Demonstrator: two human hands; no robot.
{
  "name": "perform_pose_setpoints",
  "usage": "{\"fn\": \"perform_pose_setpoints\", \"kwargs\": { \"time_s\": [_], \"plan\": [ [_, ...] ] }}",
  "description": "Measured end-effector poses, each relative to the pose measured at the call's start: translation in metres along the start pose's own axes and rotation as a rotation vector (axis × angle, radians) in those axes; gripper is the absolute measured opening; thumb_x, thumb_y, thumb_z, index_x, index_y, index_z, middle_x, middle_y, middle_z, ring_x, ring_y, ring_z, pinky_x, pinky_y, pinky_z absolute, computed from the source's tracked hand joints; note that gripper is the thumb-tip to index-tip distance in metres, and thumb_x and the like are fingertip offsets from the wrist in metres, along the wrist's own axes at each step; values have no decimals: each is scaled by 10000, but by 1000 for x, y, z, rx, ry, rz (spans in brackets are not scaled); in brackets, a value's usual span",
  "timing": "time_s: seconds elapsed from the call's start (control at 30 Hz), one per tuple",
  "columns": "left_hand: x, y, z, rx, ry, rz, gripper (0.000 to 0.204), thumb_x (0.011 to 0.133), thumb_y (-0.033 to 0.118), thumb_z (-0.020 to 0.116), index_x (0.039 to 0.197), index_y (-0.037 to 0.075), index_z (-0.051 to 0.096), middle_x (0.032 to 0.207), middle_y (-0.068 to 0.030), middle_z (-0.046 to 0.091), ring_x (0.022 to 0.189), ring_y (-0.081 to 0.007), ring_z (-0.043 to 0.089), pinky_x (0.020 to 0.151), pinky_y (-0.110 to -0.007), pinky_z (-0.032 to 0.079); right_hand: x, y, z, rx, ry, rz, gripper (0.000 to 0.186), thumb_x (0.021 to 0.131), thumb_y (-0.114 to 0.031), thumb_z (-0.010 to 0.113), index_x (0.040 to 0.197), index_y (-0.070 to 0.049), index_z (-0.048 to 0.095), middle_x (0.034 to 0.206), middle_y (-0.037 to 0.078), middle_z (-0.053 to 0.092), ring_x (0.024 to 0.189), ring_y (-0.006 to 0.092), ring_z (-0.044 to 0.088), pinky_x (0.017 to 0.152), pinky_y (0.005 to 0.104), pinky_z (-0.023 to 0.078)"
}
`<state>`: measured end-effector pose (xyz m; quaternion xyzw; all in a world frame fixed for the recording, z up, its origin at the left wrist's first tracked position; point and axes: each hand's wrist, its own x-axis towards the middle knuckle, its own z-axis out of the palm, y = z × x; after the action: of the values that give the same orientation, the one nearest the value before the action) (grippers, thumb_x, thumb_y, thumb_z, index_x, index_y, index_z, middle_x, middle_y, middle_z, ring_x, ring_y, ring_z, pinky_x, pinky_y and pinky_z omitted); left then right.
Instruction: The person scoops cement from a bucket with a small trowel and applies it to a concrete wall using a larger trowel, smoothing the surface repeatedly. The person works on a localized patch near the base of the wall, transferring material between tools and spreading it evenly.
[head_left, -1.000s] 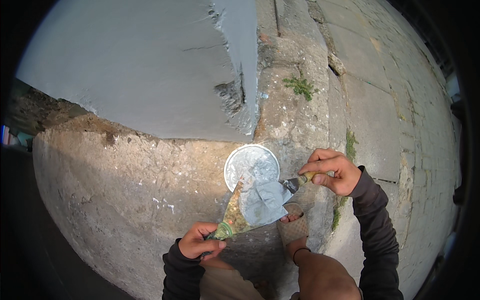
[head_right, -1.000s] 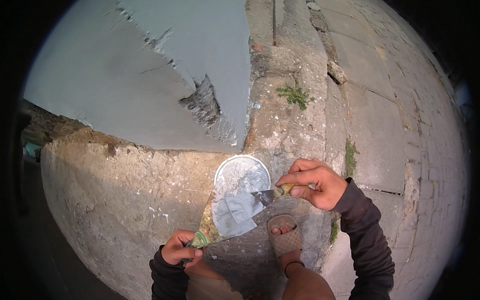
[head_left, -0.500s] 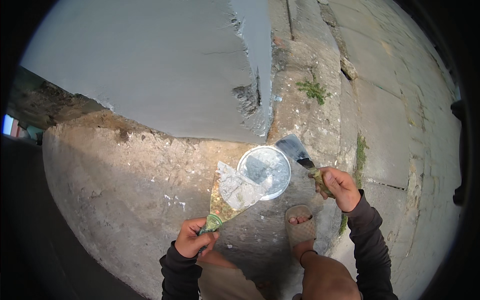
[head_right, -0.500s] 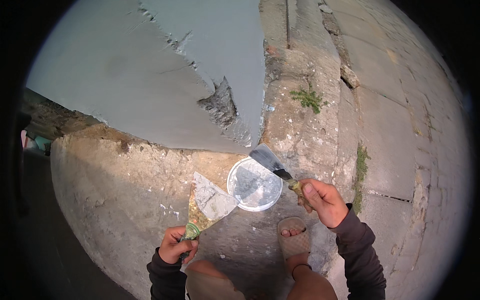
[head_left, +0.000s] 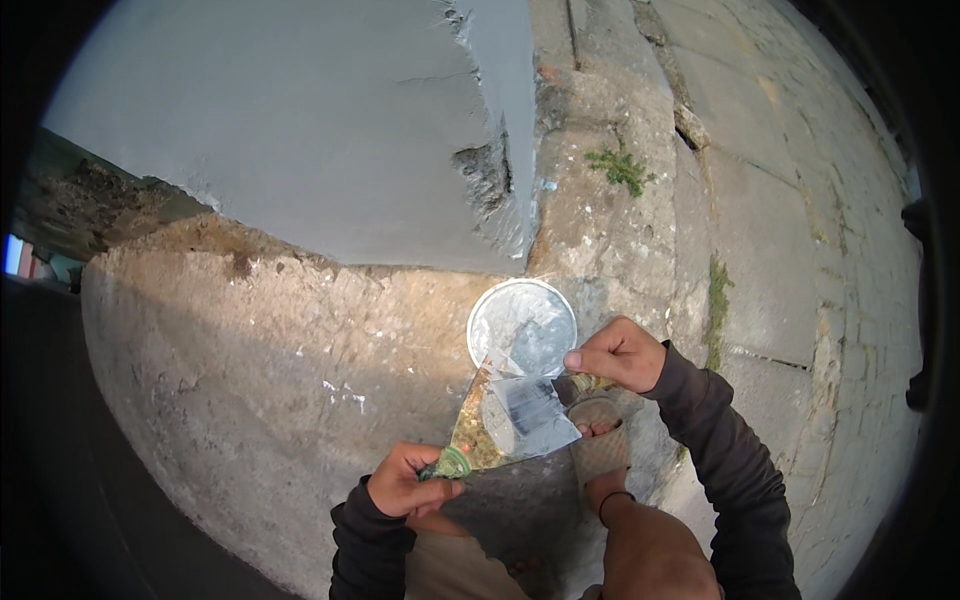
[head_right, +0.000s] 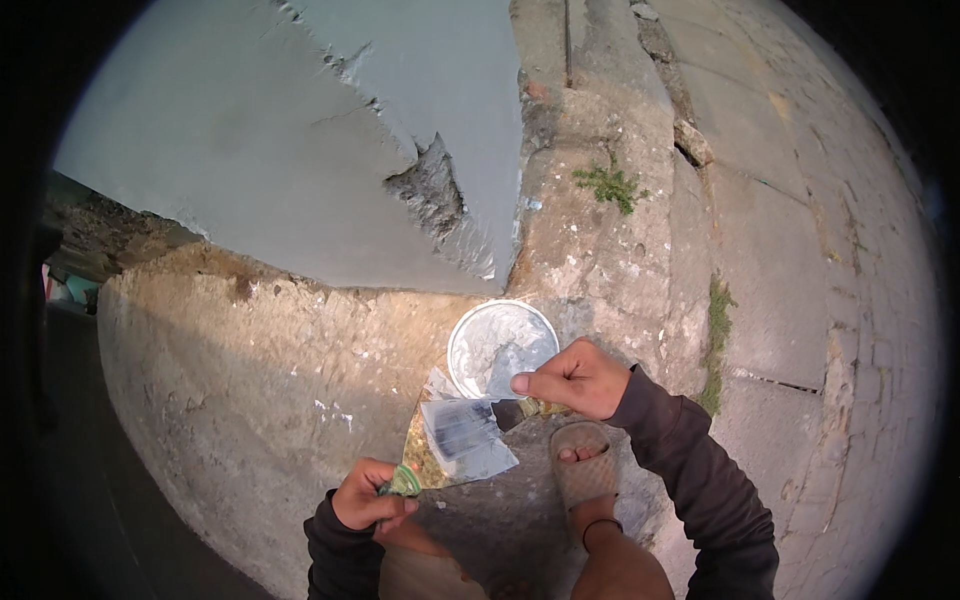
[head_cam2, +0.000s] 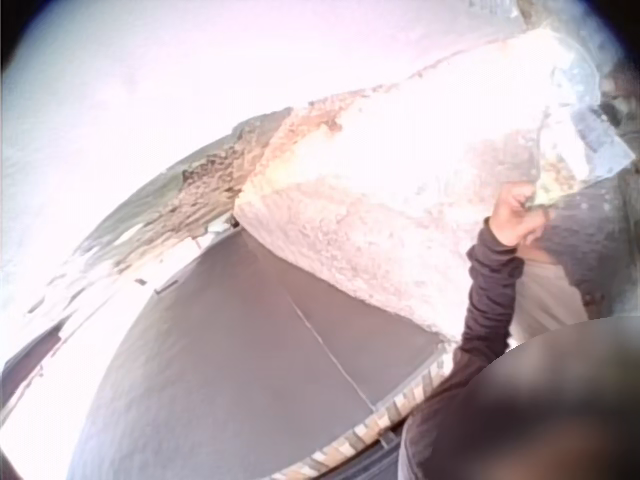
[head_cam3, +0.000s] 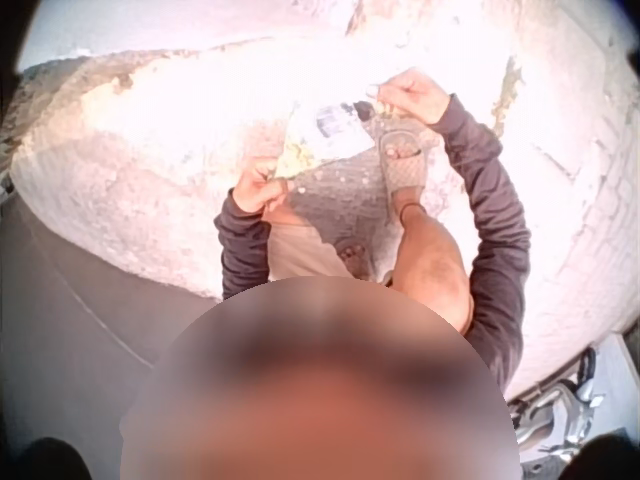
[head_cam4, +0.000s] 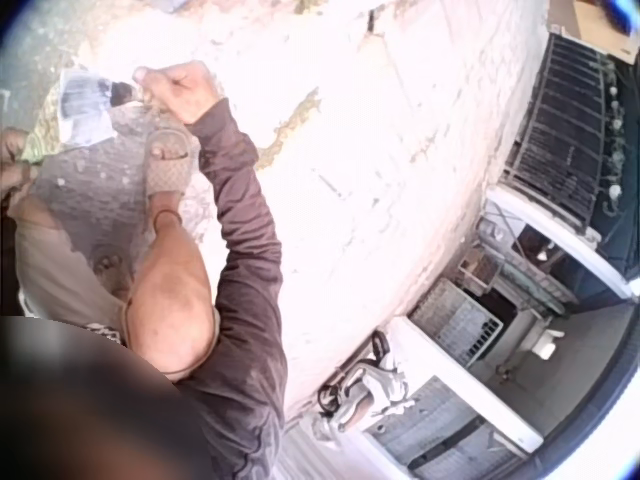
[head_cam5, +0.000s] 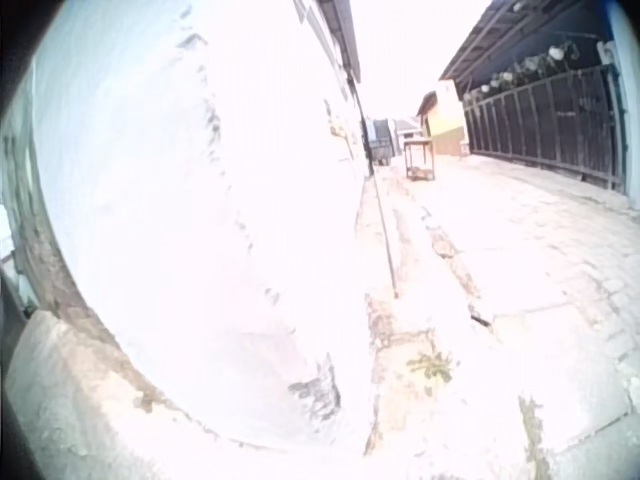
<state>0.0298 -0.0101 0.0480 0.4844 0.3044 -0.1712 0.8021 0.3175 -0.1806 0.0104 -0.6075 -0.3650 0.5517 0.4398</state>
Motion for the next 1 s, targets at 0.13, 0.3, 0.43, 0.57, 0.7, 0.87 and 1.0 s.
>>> {"fn": "perform_pose_setpoints", "kwargs": {
  "time_s": [0.13,0.3,0.43,0.57,0.7,0.87,1.0],
  "plan": [
    [-9,2,-4,46,-5,36,23,785,-31,640,807,-27,634,538,14,532,417,-35,442,406,-210,307,0,3,-3,-125,74,-85,419,901,-211,615,562,23,539,448,41,344,441,74,314,423,311,297],
    [-19,12,-15,-46,-49,278,38,766,-61,623,761,-25,612,531,7,523,409,-54,450,402,-218,320,-11,25,-12,-472,68,-85,342,876,-193,620,622,36,610,450,121,415,409,103,361,428,325,349],
    [-18,22,-18,-30,90,173,104,770,-75,600,694,-11,568,512,-6,508,398,-62,449,386,-228,315,-18,44,-16,-237,344,-33,425,902,-236,592,574,33,560,429,92,410,393,109,376,418,324,339],
    [-10,18,-8,21,178,130,102,794,-54,596,709,-3,574,518,-3,510,398,-55,445,380,-226,313,-22,48,-7,156,385,184,443,945,-291,552,602,-12,530,475,4,418,426,73,365,414,274,302],
    [4,8,7,46,347,145,87,814,-19,599,731,5,588,534,9,517,396,-47,437,378,-222,312,-36,31,11,331,400,100,382,972,-367,467,835,-29,580,606,21,495,462,88,416,442,244,350],
    [18,-6,27,25,595,201,18,810,2,616,798,2,630,541,26,520,405,-38,430,383,-220,320,-74,10,25,539,392,17,322,960,-343,506,1003,-26,536,696,24,492,513,89,417,431,249,336],
    [23,-21,35,91,690,158,57,794,12,639,844,-15,649,578,32,538,483,-30,465,442,-217,370,-89,1,37,447,458,95,294,973,-280,501,1049,-5,573,713,33,524,532,94,458,438,226,347]
  ]
}}
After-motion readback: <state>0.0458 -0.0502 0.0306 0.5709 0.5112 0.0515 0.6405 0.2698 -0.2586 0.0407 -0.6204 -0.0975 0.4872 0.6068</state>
